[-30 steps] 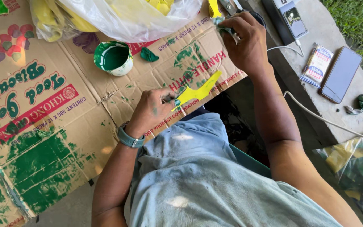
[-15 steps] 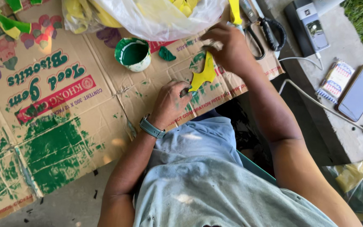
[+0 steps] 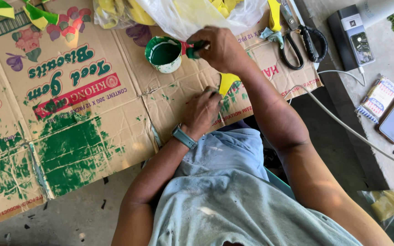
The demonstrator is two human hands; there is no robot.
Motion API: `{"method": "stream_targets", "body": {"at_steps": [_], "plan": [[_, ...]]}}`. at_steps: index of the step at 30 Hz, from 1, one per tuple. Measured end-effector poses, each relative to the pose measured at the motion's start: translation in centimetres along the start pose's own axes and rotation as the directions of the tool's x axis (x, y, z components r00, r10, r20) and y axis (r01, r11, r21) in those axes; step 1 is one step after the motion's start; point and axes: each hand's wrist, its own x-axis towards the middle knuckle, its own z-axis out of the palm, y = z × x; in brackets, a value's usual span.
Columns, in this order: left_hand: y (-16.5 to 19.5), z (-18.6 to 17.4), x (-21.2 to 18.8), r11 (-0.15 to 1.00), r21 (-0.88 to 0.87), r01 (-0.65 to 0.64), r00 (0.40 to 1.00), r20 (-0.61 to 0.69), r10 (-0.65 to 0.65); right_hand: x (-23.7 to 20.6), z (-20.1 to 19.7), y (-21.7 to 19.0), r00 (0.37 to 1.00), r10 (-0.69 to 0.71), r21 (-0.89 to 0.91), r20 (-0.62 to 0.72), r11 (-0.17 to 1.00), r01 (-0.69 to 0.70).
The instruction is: The person paints yellow star-shaped cutouts green using a sponge and green paint. They repeatedly dip the sponge into the paint and apply it to the cutouts, then place the painted pieces into a plastic bag.
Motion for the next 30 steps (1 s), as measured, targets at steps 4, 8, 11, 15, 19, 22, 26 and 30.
{"method": "stream_targets", "body": {"at_steps": [4,8,11,15,19,22,26,30], "plan": [[-0.8,0.5,0.4,1.0,0.005,-0.022,1.0,-0.006,0.022,3.3,1.0,-1.6,0.958,-0.286,0.049,0.023,0.957,0.285],[-1.2,0.9,0.3,1.0,-0.007,-0.03,0.999,-0.032,0.03,6.9,4.1,-2.1,0.954,-0.267,-0.316,0.134,0.901,0.297],[-1.3,1.3,0.2,0.997,0.075,-0.001,0.999,0.042,-0.003,8.2,6.0,-0.8,0.939,-0.29,-0.559,0.183,0.756,0.342],[-1.5,1.5,0.1,0.995,0.063,-0.075,0.997,-0.021,0.076,9.2,8.2,0.4,0.947,-0.179,-0.633,0.268,0.708,0.313],[-1.5,1.1,0.2,0.994,0.047,-0.095,0.994,-0.046,0.097,9.4,6.6,-1.0,0.942,-0.112,-0.63,0.317,0.717,0.297],[-1.2,0.6,0.3,0.999,-0.002,-0.035,0.999,-0.018,0.035,7.2,1.0,-2.1,0.951,-0.302,-0.378,0.067,0.874,0.304],[-0.7,0.2,0.4,0.998,-0.026,-0.054,0.999,-0.008,0.054,4.2,-3.4,-2.3,0.96,-0.281,-0.321,-0.017,0.91,0.261],[-1.0,0.4,0.4,0.999,-0.01,-0.034,0.999,-0.013,0.034,5.9,1.0,-1.5,0.94,-0.33,-0.407,0.087,0.849,0.336]]}}
